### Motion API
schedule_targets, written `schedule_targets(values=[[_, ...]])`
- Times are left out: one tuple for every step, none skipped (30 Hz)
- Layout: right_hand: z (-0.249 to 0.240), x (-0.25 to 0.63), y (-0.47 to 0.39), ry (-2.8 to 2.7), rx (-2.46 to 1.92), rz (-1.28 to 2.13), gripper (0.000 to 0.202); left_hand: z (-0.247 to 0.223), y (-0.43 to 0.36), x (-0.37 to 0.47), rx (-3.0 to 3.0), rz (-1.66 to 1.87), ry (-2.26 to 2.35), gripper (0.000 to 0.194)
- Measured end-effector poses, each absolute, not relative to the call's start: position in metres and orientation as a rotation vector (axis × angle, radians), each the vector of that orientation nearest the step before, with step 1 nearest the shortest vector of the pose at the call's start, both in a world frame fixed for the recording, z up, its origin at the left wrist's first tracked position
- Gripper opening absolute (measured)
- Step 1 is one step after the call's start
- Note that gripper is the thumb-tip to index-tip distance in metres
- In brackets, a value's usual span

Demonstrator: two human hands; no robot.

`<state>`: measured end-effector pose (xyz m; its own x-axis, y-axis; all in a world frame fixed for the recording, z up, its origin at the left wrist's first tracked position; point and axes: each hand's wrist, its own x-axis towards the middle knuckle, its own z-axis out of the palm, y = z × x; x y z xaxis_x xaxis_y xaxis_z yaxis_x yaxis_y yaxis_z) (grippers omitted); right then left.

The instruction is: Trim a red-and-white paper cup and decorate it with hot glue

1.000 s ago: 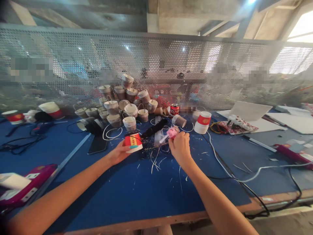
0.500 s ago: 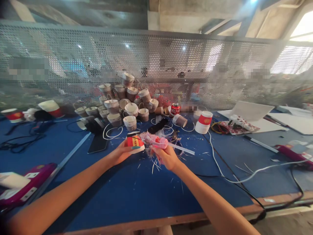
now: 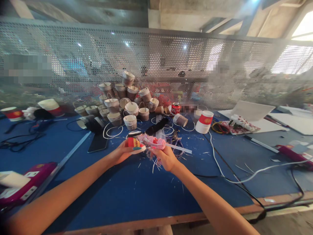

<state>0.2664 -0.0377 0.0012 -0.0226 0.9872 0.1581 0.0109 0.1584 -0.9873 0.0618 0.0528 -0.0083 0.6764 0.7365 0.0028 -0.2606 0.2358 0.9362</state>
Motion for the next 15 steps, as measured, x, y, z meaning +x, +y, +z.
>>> schedule_targets(values=[[0.002,0.266,-0.038,-1.293,-1.108,1.099,0.033,-0.008,0.053,0.062,1.133,0.725,0.499,0.046],[0.003,0.266,-0.038,-1.279,-1.123,1.094,0.033,-0.008,0.053,0.061,1.124,0.728,0.499,0.045],[0.004,0.266,-0.038,-1.266,-1.138,1.09,0.033,-0.008,0.053,0.061,1.114,0.731,0.495,0.045],[0.005,0.266,-0.039,-1.255,-1.149,1.088,0.033,-0.008,0.053,0.061,1.103,0.738,0.488,0.045],[0.007,0.266,-0.039,-1.242,-1.157,1.086,0.033,-0.008,0.053,0.061,1.092,0.745,0.478,0.047],[0.009,0.265,-0.039,-1.229,-1.163,1.087,0.032,-0.008,0.053,0.061,1.082,0.751,0.47,0.048],[0.011,0.265,-0.039,-1.214,-1.164,1.09,0.031,-0.008,0.054,0.061,1.074,0.756,0.465,0.049],[0.013,0.264,-0.039,-1.2,-1.163,1.099,0.031,-0.009,0.054,0.061,1.067,0.759,0.464,0.05],[0.015,0.264,-0.039,-1.185,-1.159,1.109,0.03,-0.01,0.054,0.06,1.061,0.76,0.465,0.05],[0.016,0.264,-0.039,-1.174,-1.155,1.12,0.03,-0.01,0.055,0.06,1.053,0.761,0.467,0.05],[0.017,0.264,-0.039,-1.167,-1.152,1.133,0.03,-0.011,0.056,0.06,1.046,0.762,0.467,0.05],[0.018,0.264,-0.04,-1.163,-1.148,1.143,0.03,-0.012,0.056,0.06,1.037,0.762,0.464,0.05],[0.019,0.264,-0.04,-1.162,-1.145,1.148,0.03,-0.012,0.056,0.059,1.03,0.761,0.458,0.051],[0.019,0.264,-0.04,-1.162,-1.142,1.147,0.03,-0.013,0.057,0.059,1.026,0.759,0.451,0.051],[0.019,0.265,-0.04,-1.16,-1.138,1.138,0.029,-0.013,0.057,0.059,1.023,0.756,0.444,0.051]])
